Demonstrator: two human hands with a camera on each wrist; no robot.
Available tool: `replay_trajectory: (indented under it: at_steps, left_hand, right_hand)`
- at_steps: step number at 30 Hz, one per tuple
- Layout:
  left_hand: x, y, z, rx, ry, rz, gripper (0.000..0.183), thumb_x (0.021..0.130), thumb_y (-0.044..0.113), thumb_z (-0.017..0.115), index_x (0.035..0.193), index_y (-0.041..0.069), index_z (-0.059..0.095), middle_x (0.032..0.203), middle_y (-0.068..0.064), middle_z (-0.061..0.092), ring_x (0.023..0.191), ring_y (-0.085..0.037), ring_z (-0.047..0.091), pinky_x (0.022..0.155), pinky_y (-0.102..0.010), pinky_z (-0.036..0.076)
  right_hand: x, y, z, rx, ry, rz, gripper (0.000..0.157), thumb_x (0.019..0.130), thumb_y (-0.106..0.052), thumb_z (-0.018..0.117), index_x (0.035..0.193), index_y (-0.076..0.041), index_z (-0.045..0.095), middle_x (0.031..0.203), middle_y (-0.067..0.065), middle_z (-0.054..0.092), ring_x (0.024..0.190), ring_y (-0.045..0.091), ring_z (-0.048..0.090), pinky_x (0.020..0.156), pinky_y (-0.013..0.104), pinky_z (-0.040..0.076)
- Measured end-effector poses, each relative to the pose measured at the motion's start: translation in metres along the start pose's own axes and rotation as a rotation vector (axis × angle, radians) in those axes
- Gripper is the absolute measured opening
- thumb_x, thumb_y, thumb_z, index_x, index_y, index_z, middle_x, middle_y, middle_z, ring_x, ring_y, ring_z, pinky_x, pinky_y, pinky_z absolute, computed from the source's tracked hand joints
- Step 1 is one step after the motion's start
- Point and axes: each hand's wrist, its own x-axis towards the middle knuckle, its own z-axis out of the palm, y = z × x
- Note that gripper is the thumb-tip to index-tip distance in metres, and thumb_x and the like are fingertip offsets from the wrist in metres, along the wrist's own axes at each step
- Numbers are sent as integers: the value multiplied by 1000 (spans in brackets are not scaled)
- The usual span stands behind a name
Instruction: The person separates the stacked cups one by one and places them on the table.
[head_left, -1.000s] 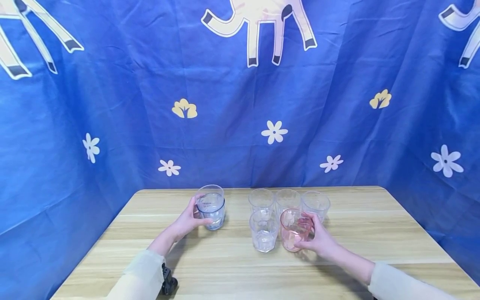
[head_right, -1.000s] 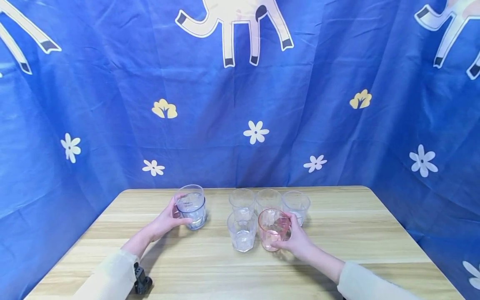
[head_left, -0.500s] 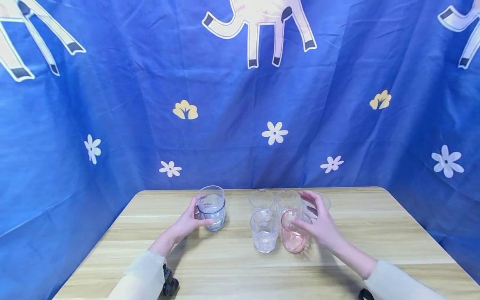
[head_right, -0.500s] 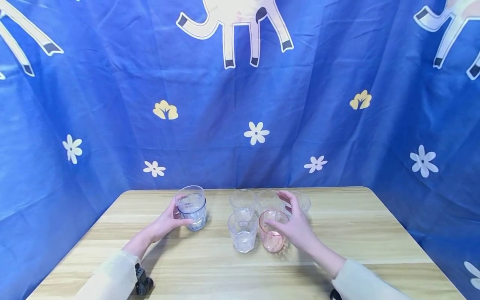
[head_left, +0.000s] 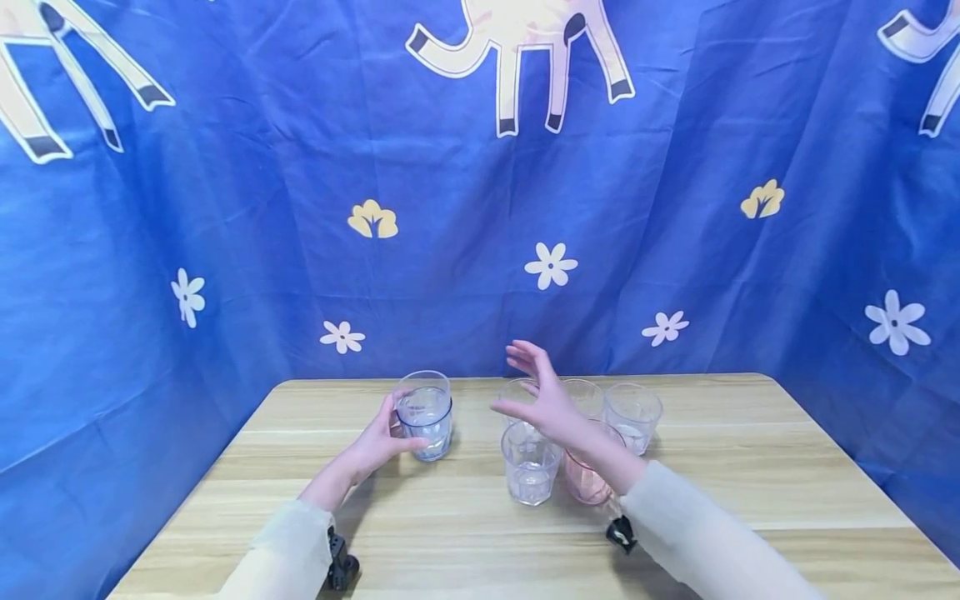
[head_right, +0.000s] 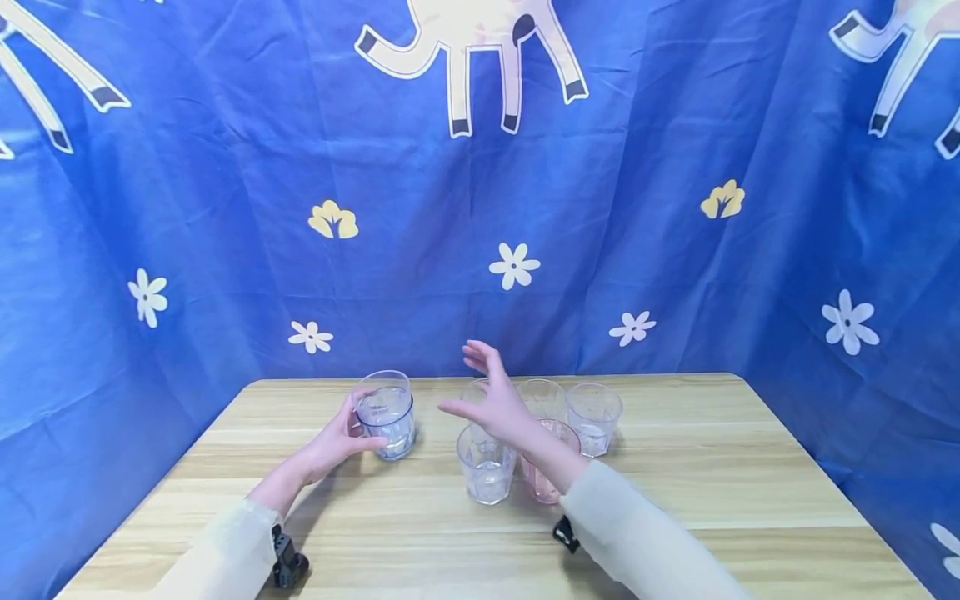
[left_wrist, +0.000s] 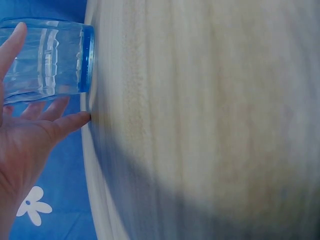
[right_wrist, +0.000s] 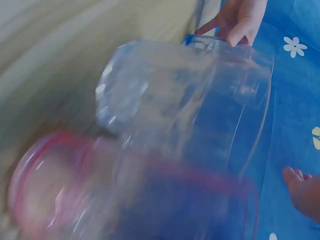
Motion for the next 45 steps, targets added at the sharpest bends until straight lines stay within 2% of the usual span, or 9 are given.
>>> replay_trajectory:
  at_steps: [7, 14, 19, 24, 29, 34, 45]
  left_hand:
    - [0, 0, 1, 3, 5, -11, 90, 81, 3, 76, 148, 7, 16, 143, -34, 33, 131, -49, 37, 110, -54, 30]
    - [3, 2, 1, -19, -7, 8, 90, 82, 2, 75, 149, 6, 14, 145, -33, 32, 132, -48, 35, 111, -54, 28]
    - [4, 2, 0, -19, -13, 21, 90, 83, 1, 74, 149, 6, 13, 145, -33, 31, 132, -48, 36, 110, -54, 29]
    - [4, 1, -1, -22, -24, 24, 89, 84, 2, 73, 149, 6, 12, 144, -32, 33, 131, -47, 38, 109, -52, 32]
    - [3, 0, -1, -28, -28, 22, 90, 84, 1, 73, 149, 6, 13, 144, -32, 33, 131, -47, 38, 110, -51, 32]
    - [1, 0, 0, -25, -26, 16, 90, 83, 1, 74, 149, 6, 13, 144, -33, 32, 131, -48, 36, 110, -52, 32]
    - [2, -1, -2, -22, -17, 12, 89, 83, 1, 74, 149, 6, 14, 144, -32, 33, 131, -48, 37, 110, -52, 31]
  right_hand:
    - [21, 10, 28, 40, -58, 92, 87, 82, 2, 75, 149, -4, 19, 149, 21, 31, 138, 37, 31, 111, 54, 29]
    - [35, 23, 44, 67, -53, 157, 88, 83, 2, 74, 149, -2, 17, 150, 22, 29, 138, 37, 31, 110, 55, 30]
    - [43, 29, 58, 15, -86, 174, 90, 80, 3, 75, 148, 3, 16, 150, 27, 27, 137, 42, 31, 108, 57, 31]
    - [47, 35, 72, -74, -128, 207, 91, 78, 3, 77, 148, 3, 19, 150, 27, 28, 136, 42, 32, 109, 57, 31]
    - [49, 40, 78, -132, -168, 219, 91, 77, 4, 78, 147, 3, 20, 149, 27, 31, 135, 42, 34, 112, 52, 29]
    - [51, 44, 80, -118, -198, 249, 90, 78, 4, 77, 148, 3, 20, 149, 26, 32, 135, 40, 34, 113, 49, 27]
    - [55, 49, 82, -199, -209, 285, 85, 80, -3, 79, 148, -1, 28, 146, 20, 41, 134, 34, 39, 113, 43, 30]
